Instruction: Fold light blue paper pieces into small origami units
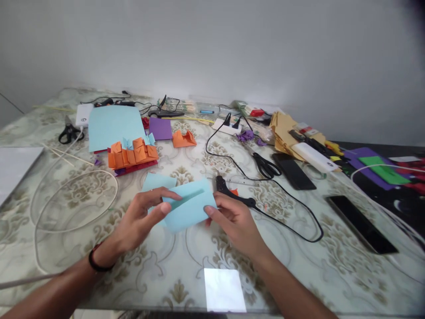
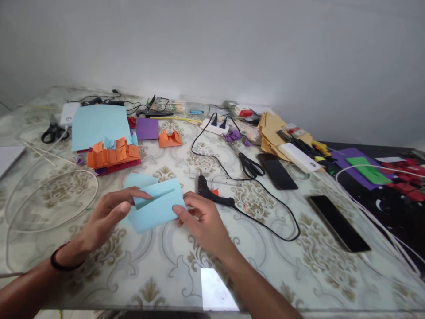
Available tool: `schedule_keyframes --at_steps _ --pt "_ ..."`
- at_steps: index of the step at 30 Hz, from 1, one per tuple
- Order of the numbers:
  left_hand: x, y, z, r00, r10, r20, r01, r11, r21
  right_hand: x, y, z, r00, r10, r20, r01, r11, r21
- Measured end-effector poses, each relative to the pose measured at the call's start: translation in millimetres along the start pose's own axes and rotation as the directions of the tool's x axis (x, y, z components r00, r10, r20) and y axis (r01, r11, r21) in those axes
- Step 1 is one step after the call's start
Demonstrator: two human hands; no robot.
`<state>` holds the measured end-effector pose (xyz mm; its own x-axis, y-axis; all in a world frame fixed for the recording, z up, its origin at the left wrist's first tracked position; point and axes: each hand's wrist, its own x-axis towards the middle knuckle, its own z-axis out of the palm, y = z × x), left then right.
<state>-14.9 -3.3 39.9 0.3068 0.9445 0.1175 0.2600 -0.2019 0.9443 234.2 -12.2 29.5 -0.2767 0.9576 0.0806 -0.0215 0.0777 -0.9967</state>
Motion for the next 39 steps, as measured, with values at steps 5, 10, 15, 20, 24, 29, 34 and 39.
schedule_keyframes --at_steps 5,10,15,20,24,29,34,39 --pt "6.2 -3.7 4.9 0.981 -0.137 -0.135 0.129 0.99 -0.064 -2.7 0.1 -10.3 0.998 -0.005 0.055 0.0 0.995 0.096" --pt "9.1 -10.7 7.2 0.918 -0.208 -0.338 0.15 0.97 -0.192 -4.9 4.8 -18.1 1.0 0.023 -0.012 -0.023 0.998 -0.06" --pt "12.1 -13.8 7.2 0.881 -0.228 -0.416 0.096 0.945 -0.314 -4.4 14.4 -11.1 0.998 -0.024 -0.059 0.02 0.997 -0.075" --pt "11.0 -13.6 10.4 0.925 -0.229 -0.303 0.083 0.9 -0.428 -6.1 10.1 -10.0 0.989 -0.124 -0.076 0.095 0.948 -0.305" --pt "9.7 -8.9 8.9 0.978 -0.124 -0.167 0.009 0.826 -0.564 -5.6 -1.2 -16.5 0.986 -0.138 -0.095 0.117 0.972 -0.202" --pt "6.3 1.3 -3.8 0.994 0.013 0.105 0.041 0.87 -0.491 -3.9 -9.6 -27.4 0.997 -0.068 -0.032 0.071 0.991 0.117" --pt "5.3 15.7 -8.9 0.972 0.049 0.231 0.024 0.953 -0.303 -3.7 -12.5 -31.8 0.998 -0.053 0.022 0.048 0.98 0.192" --pt "8.7 11.4 -3.7 0.995 0.063 0.08 -0.046 0.98 -0.196 -1.3 -13.5 -26.8 1.0 -0.001 0.025 -0.002 0.99 0.142"
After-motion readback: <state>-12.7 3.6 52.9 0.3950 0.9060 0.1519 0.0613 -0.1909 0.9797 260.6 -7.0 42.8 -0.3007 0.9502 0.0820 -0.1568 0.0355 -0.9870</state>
